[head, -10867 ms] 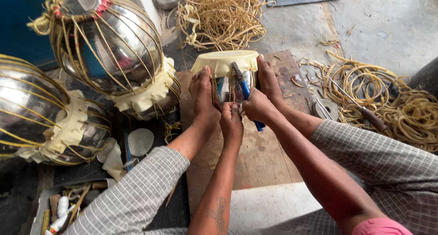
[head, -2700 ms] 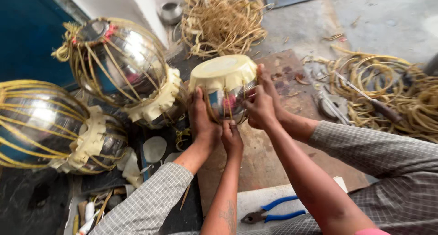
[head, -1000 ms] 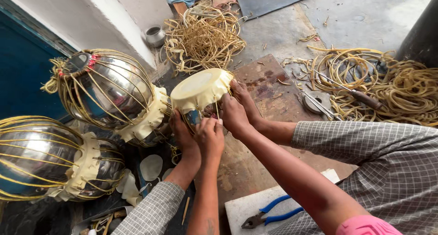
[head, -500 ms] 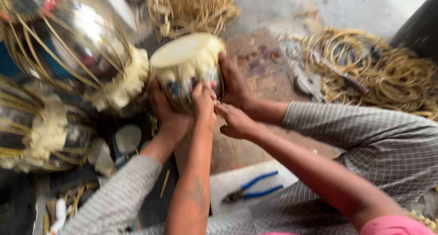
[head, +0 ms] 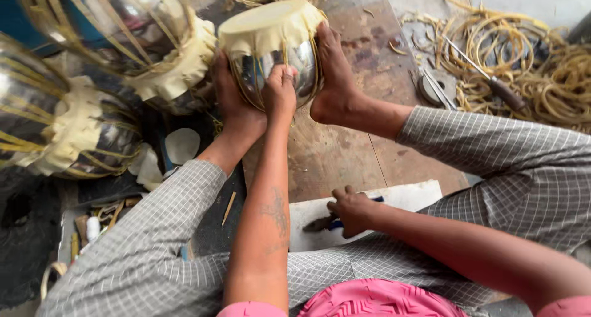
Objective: The person prepares and repairs a tabla drum by trimming the excess leather of the drumhead using a knife and pulling the material tight by hand and with pliers.
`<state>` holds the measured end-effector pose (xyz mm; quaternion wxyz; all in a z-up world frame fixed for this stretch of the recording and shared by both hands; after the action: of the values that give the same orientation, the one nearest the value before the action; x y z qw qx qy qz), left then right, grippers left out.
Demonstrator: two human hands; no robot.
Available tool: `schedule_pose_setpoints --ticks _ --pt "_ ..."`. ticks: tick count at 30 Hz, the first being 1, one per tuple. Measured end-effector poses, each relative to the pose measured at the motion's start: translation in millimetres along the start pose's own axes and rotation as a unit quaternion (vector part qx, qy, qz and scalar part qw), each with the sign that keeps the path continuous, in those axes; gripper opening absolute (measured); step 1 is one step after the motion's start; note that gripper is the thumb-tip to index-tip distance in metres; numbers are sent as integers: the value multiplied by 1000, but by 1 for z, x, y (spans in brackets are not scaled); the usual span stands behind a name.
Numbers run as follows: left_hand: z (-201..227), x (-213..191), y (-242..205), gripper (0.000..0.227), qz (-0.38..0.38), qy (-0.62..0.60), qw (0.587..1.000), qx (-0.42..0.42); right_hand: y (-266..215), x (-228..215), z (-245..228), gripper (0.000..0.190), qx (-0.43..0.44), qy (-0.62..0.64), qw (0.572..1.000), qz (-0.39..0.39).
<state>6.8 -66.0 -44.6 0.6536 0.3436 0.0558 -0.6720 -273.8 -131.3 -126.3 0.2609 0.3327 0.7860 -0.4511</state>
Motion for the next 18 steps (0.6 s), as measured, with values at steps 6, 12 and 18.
schedule_pose_setpoints --ticks 6,12,18 --pt "-18 -2 -6 21 -28 -45 998 -42 -36 -78 3 36 129 301 945 13" --pt "11 5 3 23 -98 -265 934 -219 -79 -143 -10 36 17 526 826 202" --pt "23 -10 -2 40 -58 -297 926 -225 -70 -177 4 37 18 580 774 254"
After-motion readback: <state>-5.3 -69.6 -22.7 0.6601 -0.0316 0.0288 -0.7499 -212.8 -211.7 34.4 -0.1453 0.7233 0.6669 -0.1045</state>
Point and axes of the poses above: each hand's wrist, its own y-axis towards the middle knuckle, its own x-axis out of the palm, z = x × y, the point moved 2 cm from there along y, towards the middle knuckle, and after that the axes turned 11 degrees about y, right-handed, at the moved point
